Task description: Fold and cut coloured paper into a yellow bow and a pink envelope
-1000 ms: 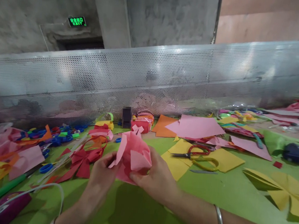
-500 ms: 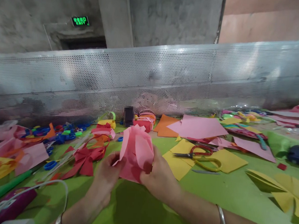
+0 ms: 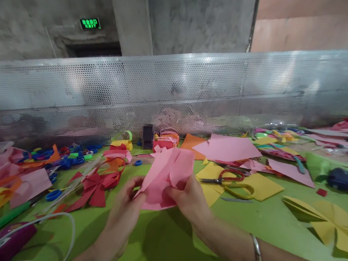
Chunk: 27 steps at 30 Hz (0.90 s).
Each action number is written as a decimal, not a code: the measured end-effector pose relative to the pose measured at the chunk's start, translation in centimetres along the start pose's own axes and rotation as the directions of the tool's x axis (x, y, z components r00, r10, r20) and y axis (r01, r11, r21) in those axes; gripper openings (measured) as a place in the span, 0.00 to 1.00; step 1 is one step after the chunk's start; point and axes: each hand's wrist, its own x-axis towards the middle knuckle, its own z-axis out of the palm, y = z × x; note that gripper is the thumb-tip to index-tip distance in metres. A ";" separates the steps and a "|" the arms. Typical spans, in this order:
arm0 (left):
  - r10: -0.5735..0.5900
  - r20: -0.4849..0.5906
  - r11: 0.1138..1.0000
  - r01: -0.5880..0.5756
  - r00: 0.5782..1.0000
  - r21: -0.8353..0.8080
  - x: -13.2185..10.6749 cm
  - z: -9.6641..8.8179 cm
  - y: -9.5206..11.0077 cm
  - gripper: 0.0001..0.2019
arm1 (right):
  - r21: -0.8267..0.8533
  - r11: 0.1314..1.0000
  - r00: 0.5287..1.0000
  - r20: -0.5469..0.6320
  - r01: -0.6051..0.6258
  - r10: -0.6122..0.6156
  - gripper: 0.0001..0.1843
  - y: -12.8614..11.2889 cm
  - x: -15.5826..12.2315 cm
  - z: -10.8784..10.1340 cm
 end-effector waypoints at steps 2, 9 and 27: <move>0.014 0.035 1.000 -0.014 0.999 -0.015 -0.1 0.0 0.0 0.13 | 0.006 1.000 1.000 0.002 -0.013 0.013 0.12 0.1 0.1 0.0; -0.020 0.200 0.993 -0.005 0.980 0.120 -1.0 0.0 0.0 0.22 | -0.140 0.987 0.997 -0.012 0.075 -0.078 0.15 0.8 0.6 -0.5; -0.251 0.351 0.968 0.227 0.902 0.108 1.4 -2.2 0.3 0.17 | -0.088 0.988 0.970 0.221 0.126 -0.104 0.09 -1.6 -0.2 -1.5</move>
